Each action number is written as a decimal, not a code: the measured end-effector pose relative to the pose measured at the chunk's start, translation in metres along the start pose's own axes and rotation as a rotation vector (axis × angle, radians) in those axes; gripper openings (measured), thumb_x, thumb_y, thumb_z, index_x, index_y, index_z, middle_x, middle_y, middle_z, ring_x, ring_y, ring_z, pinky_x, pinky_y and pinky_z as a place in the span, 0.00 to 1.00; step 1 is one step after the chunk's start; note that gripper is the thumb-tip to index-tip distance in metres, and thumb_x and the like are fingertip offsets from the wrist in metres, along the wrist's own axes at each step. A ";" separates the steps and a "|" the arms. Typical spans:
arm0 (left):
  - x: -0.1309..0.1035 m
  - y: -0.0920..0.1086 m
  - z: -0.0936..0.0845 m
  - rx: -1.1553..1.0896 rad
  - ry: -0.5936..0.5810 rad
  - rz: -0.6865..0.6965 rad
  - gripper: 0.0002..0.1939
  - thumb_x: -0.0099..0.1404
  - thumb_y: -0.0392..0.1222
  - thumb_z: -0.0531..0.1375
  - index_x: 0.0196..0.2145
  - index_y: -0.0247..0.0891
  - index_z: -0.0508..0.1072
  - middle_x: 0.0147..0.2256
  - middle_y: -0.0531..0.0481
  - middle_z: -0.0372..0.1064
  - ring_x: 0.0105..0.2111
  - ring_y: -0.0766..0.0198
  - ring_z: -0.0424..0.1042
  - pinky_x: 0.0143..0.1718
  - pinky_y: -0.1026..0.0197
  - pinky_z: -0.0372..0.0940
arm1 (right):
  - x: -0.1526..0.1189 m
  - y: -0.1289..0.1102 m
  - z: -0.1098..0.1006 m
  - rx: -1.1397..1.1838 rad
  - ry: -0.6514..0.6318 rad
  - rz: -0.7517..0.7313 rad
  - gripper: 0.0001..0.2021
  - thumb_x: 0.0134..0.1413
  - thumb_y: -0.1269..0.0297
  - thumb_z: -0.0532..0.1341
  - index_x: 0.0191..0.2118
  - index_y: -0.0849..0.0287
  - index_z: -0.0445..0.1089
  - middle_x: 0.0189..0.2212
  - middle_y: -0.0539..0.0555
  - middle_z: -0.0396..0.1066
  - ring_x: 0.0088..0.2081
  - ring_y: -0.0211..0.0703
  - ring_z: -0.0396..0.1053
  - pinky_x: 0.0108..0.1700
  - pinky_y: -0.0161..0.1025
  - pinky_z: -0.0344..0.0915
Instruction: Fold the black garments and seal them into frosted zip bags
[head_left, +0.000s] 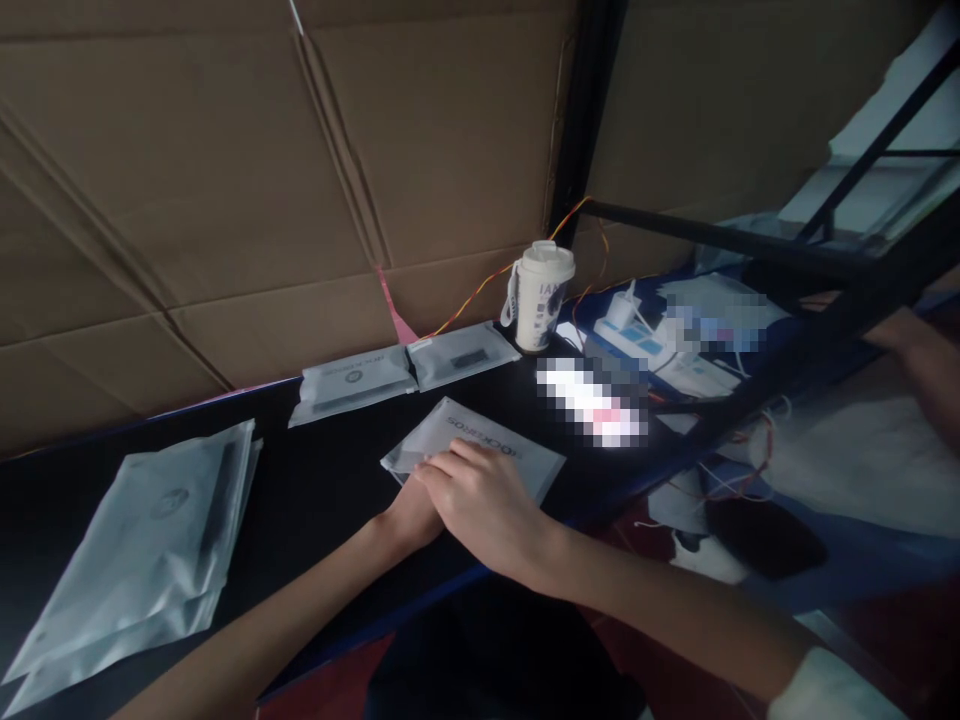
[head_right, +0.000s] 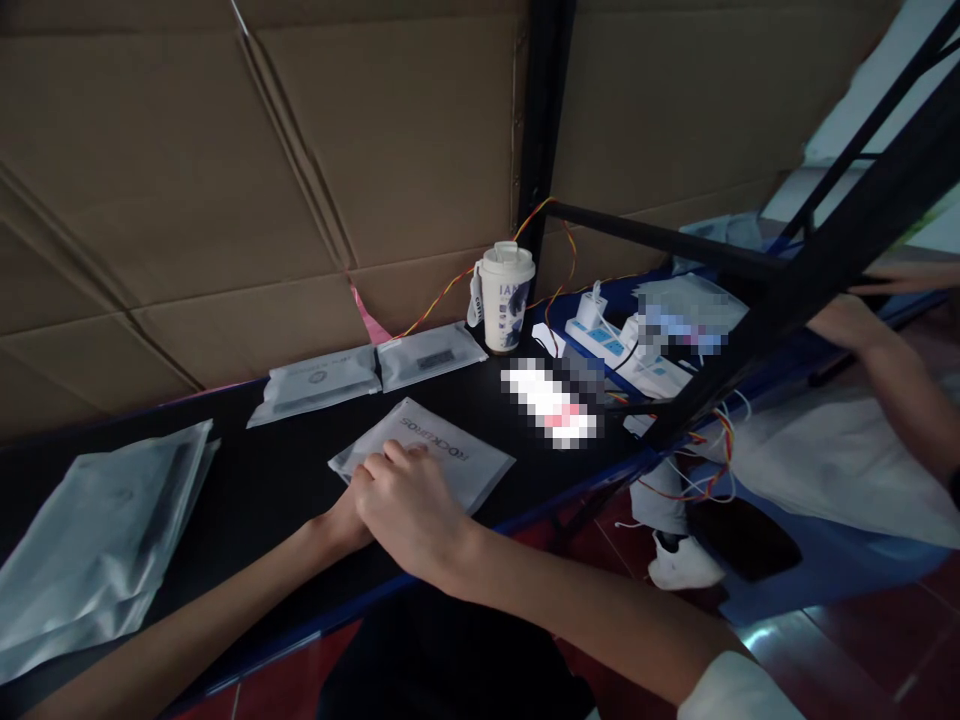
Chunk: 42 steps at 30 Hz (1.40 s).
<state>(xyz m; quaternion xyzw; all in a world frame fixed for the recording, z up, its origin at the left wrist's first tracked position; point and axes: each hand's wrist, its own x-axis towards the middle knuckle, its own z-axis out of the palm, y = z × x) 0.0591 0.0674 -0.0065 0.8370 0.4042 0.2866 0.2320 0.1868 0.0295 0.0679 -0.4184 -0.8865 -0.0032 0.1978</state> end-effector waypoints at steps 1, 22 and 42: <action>0.002 0.001 0.000 0.008 -0.020 0.012 0.11 0.61 0.30 0.50 0.27 0.38 0.70 0.29 0.46 0.71 0.30 0.55 0.72 0.32 0.54 0.68 | -0.001 0.000 -0.001 -0.005 0.000 0.009 0.11 0.55 0.80 0.56 0.38 0.65 0.74 0.34 0.55 0.75 0.39 0.46 0.69 0.36 0.40 0.65; -0.008 -0.014 -0.071 -0.756 0.105 -0.675 0.20 0.60 0.54 0.61 0.42 0.35 0.71 0.34 0.49 0.73 0.33 0.62 0.75 0.38 0.57 0.72 | 0.017 0.001 -0.004 0.094 -0.015 0.205 0.13 0.63 0.68 0.54 0.34 0.61 0.75 0.31 0.55 0.76 0.35 0.44 0.72 0.32 0.37 0.62; 0.022 -0.015 -0.064 -0.776 0.137 -0.700 0.14 0.63 0.50 0.59 0.38 0.35 0.69 0.31 0.51 0.70 0.22 0.70 0.73 0.25 0.67 0.69 | 0.077 0.095 0.051 0.622 -0.123 0.183 0.13 0.60 0.60 0.58 0.36 0.62 0.77 0.30 0.51 0.77 0.33 0.38 0.71 0.33 0.32 0.59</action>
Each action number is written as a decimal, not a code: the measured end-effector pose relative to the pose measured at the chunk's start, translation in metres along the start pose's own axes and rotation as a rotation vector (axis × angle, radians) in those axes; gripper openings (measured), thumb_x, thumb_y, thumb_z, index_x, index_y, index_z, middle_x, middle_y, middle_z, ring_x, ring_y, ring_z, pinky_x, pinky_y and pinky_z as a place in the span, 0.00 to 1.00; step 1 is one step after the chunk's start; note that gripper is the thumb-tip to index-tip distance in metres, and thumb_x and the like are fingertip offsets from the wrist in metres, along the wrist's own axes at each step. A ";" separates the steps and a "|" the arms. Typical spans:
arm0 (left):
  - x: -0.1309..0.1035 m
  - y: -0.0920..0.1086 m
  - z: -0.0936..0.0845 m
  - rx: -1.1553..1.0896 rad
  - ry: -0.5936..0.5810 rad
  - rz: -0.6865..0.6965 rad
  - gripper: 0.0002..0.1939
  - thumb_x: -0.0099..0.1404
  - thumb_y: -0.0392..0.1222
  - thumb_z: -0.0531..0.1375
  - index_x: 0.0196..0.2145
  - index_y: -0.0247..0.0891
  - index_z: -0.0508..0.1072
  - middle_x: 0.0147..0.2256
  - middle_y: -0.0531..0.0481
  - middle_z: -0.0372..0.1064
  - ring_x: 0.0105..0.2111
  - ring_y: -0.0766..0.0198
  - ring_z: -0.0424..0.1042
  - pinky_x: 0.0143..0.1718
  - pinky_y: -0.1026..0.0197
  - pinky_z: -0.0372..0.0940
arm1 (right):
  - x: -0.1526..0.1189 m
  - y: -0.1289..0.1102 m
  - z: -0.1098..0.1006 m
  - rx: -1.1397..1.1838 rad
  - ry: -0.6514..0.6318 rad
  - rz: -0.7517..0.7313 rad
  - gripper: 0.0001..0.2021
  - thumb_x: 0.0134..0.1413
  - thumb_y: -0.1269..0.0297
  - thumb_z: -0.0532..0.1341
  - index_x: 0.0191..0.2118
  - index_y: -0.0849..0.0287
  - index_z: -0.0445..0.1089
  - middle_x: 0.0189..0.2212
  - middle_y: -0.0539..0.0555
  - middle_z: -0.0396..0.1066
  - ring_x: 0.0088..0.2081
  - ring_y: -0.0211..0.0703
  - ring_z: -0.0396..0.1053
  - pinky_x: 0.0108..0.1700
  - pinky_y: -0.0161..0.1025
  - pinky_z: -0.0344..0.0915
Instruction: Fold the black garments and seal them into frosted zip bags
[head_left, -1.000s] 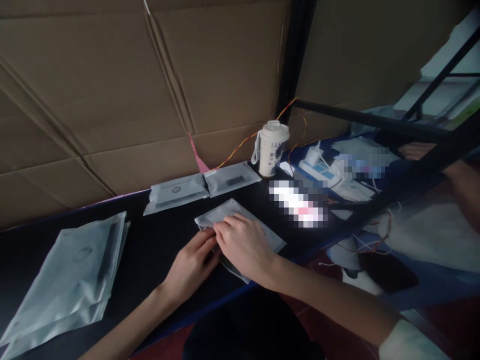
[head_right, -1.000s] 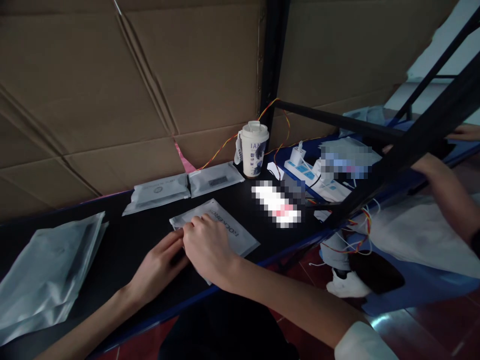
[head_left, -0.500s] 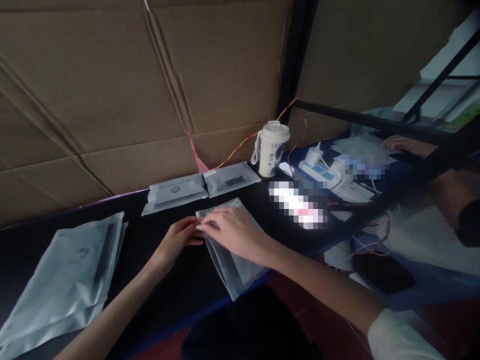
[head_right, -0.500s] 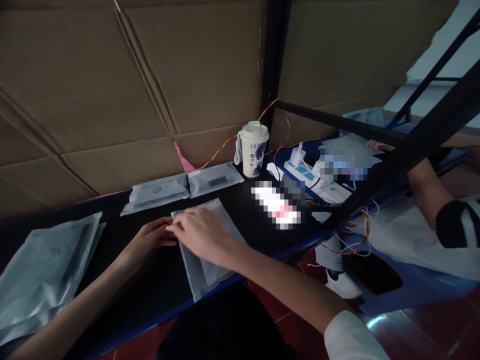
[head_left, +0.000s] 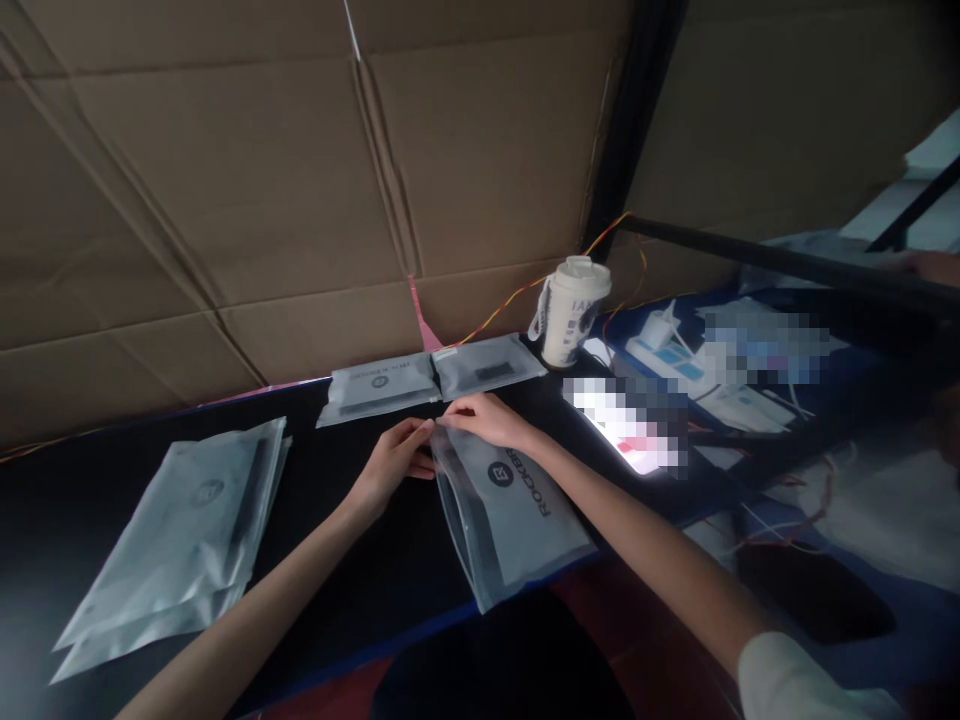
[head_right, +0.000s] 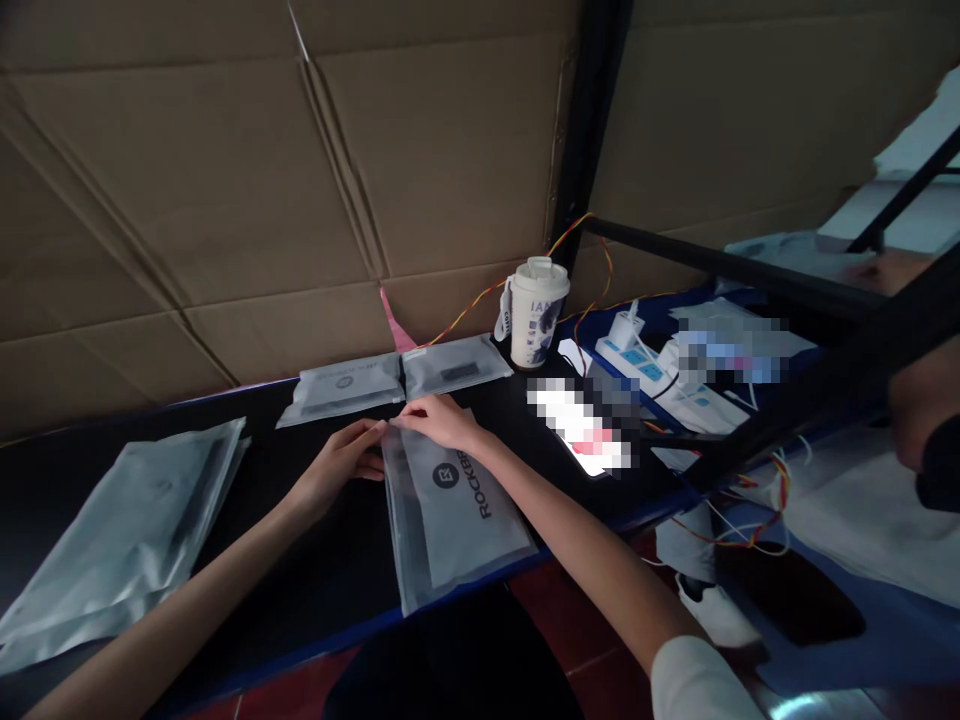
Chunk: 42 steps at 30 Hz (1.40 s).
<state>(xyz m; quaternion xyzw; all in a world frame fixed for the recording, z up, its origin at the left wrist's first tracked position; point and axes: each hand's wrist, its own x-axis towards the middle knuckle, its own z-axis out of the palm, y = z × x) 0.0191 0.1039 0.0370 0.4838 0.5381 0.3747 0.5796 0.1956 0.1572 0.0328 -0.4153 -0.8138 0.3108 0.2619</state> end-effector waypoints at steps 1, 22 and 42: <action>0.002 0.000 0.001 0.002 -0.002 -0.006 0.14 0.64 0.49 0.59 0.37 0.35 0.68 0.31 0.51 0.70 0.22 0.70 0.73 0.26 0.67 0.70 | -0.001 -0.001 0.001 -0.013 0.033 0.006 0.12 0.60 0.60 0.58 0.36 0.61 0.77 0.30 0.51 0.77 0.33 0.38 0.71 0.34 0.32 0.59; -0.086 -0.036 0.043 0.181 -0.364 -0.307 0.17 0.63 0.53 0.56 0.31 0.34 0.68 0.30 0.45 0.77 0.21 0.63 0.76 0.18 0.68 0.64 | -0.007 0.005 0.004 -0.406 0.240 0.114 0.11 0.63 0.63 0.57 0.39 0.61 0.76 0.39 0.57 0.76 0.44 0.44 0.71 0.48 0.39 0.60; -0.081 -0.036 0.040 0.114 -0.414 -0.298 0.14 0.62 0.50 0.57 0.33 0.35 0.67 0.32 0.44 0.77 0.22 0.61 0.77 0.19 0.67 0.66 | -0.087 -0.005 0.039 -0.677 0.235 0.164 0.32 0.63 0.45 0.48 0.64 0.63 0.55 0.64 0.68 0.52 0.66 0.63 0.45 0.61 0.69 0.43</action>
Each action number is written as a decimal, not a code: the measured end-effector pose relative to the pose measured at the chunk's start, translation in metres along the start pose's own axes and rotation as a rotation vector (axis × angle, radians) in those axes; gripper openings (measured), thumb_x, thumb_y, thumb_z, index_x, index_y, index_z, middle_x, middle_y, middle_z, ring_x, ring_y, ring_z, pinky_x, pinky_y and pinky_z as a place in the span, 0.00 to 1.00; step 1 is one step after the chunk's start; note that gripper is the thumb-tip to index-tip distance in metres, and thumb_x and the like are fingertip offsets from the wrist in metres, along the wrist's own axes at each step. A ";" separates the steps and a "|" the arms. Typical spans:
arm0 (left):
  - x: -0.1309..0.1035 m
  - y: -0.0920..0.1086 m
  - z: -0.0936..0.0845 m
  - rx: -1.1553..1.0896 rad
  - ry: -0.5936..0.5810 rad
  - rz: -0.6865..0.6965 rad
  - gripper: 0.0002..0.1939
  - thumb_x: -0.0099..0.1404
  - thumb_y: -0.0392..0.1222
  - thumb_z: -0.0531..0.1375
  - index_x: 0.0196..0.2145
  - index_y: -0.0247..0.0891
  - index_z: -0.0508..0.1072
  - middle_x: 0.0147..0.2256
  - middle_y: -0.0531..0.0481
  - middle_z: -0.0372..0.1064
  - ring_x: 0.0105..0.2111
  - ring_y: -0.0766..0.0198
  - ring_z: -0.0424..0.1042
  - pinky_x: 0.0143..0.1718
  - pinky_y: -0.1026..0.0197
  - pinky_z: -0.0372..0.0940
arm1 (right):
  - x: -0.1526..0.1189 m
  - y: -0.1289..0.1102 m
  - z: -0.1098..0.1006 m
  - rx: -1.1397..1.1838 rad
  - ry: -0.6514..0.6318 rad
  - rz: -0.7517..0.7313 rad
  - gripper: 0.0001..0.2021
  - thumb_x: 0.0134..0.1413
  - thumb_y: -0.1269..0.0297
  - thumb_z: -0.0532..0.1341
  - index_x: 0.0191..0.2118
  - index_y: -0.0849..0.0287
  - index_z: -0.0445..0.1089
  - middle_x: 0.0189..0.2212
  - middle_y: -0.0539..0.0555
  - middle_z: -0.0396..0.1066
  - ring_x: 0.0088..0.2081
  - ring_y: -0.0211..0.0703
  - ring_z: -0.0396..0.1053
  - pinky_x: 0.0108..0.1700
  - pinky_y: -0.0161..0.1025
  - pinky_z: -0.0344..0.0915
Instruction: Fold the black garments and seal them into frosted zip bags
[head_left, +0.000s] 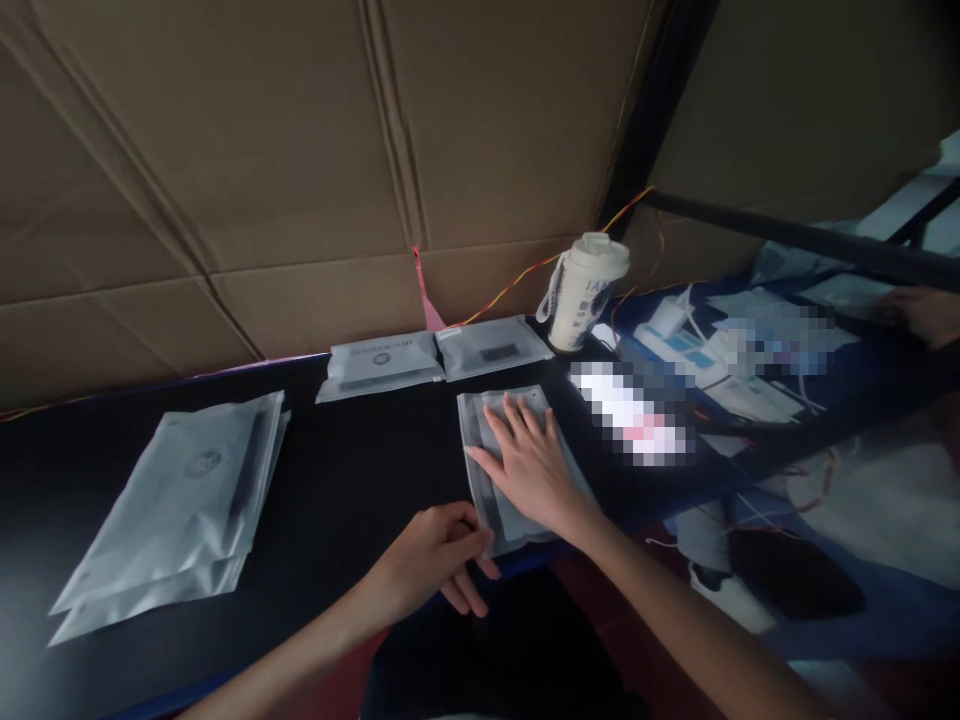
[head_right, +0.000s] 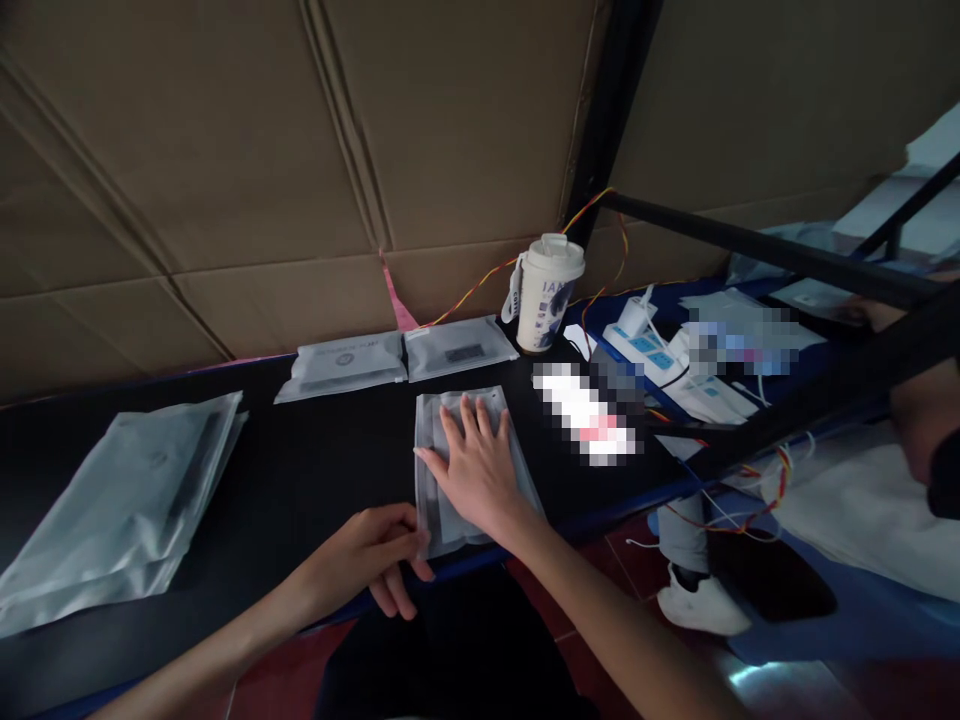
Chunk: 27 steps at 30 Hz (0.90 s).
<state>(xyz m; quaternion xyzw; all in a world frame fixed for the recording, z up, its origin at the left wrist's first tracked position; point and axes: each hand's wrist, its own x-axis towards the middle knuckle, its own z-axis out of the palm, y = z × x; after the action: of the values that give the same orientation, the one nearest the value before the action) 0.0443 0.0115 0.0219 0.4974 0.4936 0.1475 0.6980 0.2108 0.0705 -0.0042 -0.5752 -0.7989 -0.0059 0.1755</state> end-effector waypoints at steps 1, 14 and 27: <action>0.001 -0.001 -0.001 -0.030 -0.002 0.010 0.14 0.62 0.50 0.58 0.34 0.35 0.66 0.32 0.44 0.77 0.23 0.61 0.78 0.20 0.66 0.67 | -0.001 0.000 -0.001 0.010 0.001 -0.002 0.32 0.63 0.45 0.48 0.64 0.63 0.56 0.64 0.68 0.53 0.66 0.62 0.45 0.61 0.68 0.43; 0.000 0.010 -0.021 -0.246 0.169 0.196 0.22 0.60 0.50 0.63 0.47 0.33 0.69 0.33 0.47 0.75 0.29 0.62 0.75 0.30 0.60 0.73 | -0.040 -0.021 -0.037 0.835 0.011 0.062 0.23 0.63 0.50 0.51 0.59 0.53 0.62 0.61 0.56 0.61 0.62 0.48 0.57 0.63 0.56 0.52; 0.048 0.075 -0.126 -0.855 0.759 0.415 0.06 0.67 0.32 0.56 0.41 0.32 0.71 0.37 0.46 0.72 0.35 0.65 0.73 0.39 0.59 0.70 | -0.007 0.068 -0.074 0.754 0.287 0.291 0.19 0.55 0.47 0.58 0.45 0.54 0.71 0.47 0.57 0.74 0.49 0.53 0.71 0.51 0.51 0.66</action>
<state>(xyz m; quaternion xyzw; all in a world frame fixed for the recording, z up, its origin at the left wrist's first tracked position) -0.0172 0.1492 0.0568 0.1716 0.4977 0.6327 0.5679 0.2953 0.0719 0.0500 -0.5709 -0.6233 0.2315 0.4817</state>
